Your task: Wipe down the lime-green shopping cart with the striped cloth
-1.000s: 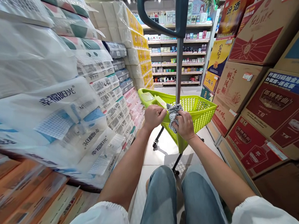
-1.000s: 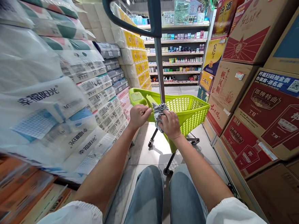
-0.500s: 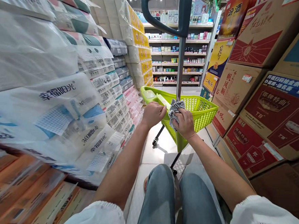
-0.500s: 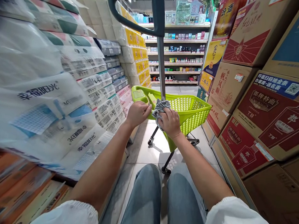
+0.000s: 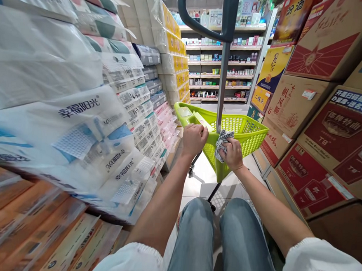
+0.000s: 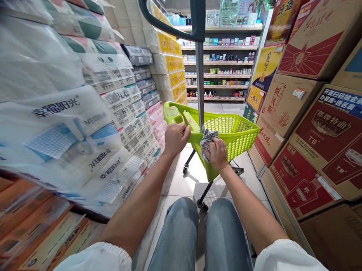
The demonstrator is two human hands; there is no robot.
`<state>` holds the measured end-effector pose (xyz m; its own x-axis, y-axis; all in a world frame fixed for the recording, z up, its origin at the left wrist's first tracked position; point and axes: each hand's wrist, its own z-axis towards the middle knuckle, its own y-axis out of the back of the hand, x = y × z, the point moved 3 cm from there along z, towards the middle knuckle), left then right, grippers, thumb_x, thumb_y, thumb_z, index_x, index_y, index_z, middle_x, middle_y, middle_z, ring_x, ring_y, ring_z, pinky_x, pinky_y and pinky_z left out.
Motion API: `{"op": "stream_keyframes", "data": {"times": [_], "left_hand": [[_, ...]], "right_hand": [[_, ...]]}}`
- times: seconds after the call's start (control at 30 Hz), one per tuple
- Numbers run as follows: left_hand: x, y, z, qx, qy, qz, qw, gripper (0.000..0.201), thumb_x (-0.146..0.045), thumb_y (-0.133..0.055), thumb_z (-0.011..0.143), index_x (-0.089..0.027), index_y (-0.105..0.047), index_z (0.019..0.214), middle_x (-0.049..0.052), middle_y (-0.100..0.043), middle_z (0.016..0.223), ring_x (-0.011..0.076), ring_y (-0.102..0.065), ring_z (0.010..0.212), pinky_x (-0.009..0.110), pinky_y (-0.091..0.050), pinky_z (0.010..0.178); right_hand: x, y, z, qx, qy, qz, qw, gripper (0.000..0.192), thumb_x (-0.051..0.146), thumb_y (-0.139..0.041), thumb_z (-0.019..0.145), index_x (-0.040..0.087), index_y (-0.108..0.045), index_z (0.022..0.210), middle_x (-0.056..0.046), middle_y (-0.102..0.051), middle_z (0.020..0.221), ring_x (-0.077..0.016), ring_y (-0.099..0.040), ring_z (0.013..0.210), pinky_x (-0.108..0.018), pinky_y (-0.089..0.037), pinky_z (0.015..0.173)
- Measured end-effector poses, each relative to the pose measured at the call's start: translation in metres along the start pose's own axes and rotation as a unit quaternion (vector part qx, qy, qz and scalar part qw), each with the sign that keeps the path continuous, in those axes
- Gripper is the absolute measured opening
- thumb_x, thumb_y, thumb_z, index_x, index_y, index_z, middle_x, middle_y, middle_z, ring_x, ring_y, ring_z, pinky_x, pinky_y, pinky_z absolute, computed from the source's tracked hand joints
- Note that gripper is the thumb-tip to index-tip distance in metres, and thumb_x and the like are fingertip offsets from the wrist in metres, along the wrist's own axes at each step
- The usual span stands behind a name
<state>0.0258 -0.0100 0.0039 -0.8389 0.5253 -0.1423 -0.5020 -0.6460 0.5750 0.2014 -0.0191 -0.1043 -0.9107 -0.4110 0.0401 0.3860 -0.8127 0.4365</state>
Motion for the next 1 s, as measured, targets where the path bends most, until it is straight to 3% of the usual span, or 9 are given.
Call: {"op": "stream_keyframes", "data": {"times": [0.3,0.53,0.67,0.83,1.0], "left_hand": [[0.01,-0.004,0.003,-0.011,-0.019,-0.011,1.0,0.033,-0.026,-0.045,0.089,-0.021,-0.041,0.056,0.002,-0.054,0.06,0.0166,-0.049,0.064,0.032,-0.033,0.067],[0.026,-0.002,0.01,0.001,-0.023,-0.039,0.999,0.036,-0.027,-0.044,0.089,-0.02,-0.036,0.054,0.0,-0.046,0.054,0.015,-0.046,0.06,0.031,-0.031,0.063],[0.027,0.0,0.012,0.011,-0.029,-0.036,0.999,0.036,-0.027,-0.044,0.089,-0.02,-0.036,0.054,0.0,-0.046,0.055,0.0145,-0.046,0.06,0.03,-0.031,0.063],[0.026,0.003,0.016,0.035,-0.037,-0.02,0.998,0.035,-0.028,-0.041,0.09,-0.02,-0.041,0.056,0.0,-0.05,0.057,0.0145,-0.049,0.062,0.029,-0.033,0.065],[0.024,0.006,0.018,0.072,-0.026,-0.009,0.997,0.034,-0.028,-0.038,0.091,-0.02,-0.049,0.06,0.002,-0.057,0.066,0.0161,-0.053,0.068,0.03,-0.037,0.068]], "right_hand": [[0.043,0.008,0.055,-0.028,0.02,0.029,0.999,0.022,0.032,-0.05,0.088,0.02,-0.06,0.102,-0.011,-0.057,0.117,-0.0249,-0.048,0.107,-0.041,-0.038,0.096],[0.023,-0.002,0.026,-0.031,-0.021,0.098,0.994,0.022,0.03,-0.052,0.086,0.018,-0.057,0.103,-0.013,-0.053,0.113,-0.0253,-0.047,0.113,-0.044,-0.042,0.098],[0.02,0.005,0.035,-0.06,-0.092,0.177,0.978,0.033,0.033,-0.05,0.089,0.018,-0.049,0.118,-0.013,-0.051,0.117,-0.0232,-0.046,0.118,-0.043,-0.041,0.101],[0.023,0.018,0.093,-0.057,-0.186,0.253,0.948,0.04,0.045,-0.049,0.088,0.02,-0.05,0.12,-0.011,-0.059,0.113,-0.022,-0.055,0.108,-0.04,-0.046,0.094],[0.018,0.049,0.181,-0.075,-0.163,0.292,0.939,0.043,0.051,-0.051,0.086,0.019,-0.058,0.114,-0.01,-0.064,0.11,-0.0228,-0.057,0.104,-0.036,-0.046,0.088]]}}
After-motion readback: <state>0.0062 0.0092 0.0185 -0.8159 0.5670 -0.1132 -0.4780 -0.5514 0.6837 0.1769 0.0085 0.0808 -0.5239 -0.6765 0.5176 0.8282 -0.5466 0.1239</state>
